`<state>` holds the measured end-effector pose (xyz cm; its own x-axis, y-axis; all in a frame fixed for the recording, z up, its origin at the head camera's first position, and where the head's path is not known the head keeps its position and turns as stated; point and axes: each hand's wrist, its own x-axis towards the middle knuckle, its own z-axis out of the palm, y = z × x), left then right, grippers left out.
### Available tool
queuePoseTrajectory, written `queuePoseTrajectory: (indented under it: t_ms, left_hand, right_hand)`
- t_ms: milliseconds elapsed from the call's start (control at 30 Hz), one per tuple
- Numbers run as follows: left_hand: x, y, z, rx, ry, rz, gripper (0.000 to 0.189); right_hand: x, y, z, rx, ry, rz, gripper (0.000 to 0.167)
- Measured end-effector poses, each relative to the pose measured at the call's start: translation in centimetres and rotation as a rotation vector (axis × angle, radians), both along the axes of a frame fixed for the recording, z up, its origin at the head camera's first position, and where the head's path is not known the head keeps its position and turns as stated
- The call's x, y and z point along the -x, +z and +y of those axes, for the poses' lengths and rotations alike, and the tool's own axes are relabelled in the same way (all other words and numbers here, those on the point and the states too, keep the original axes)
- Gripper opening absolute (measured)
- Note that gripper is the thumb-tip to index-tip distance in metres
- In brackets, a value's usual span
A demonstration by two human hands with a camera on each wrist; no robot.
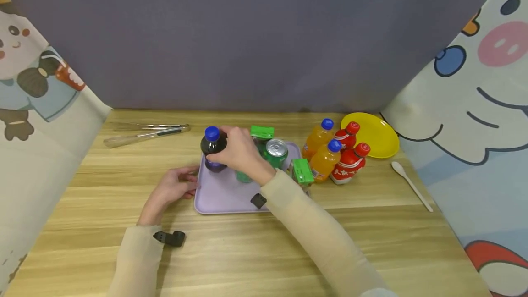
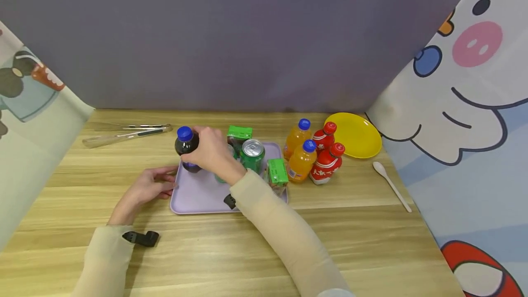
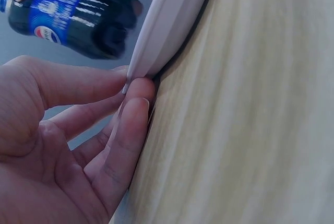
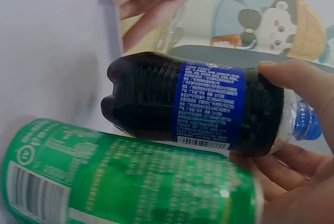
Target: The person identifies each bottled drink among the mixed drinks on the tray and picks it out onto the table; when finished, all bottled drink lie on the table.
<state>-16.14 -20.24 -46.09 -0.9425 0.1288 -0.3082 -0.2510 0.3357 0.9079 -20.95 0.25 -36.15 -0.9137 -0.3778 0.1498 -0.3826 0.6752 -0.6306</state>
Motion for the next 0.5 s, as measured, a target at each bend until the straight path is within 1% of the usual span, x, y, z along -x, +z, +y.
queuePoseTrajectory:
  t_ms: [100, 333, 500]
  left_hand:
    - [0.0, 0.0, 0.0, 0.004, -0.002, 0.008, 0.058]
    - [0.0, 0.1, -0.1, 0.005, -0.007, 0.02, 0.058]
    - [0.0, 0.0, -0.1, 0.004, -0.01, 0.028, 0.058]
  right_hand:
    - [-0.3, 0.7, 0.4, 0.052, 0.013, 0.009, 0.066]
    - [-1.3, 2.2, 1.3, 0.137, 0.049, 0.084, 0.061]
    - [-2.4, 3.5, 2.3, 0.212, 0.085, 0.094, 0.058]
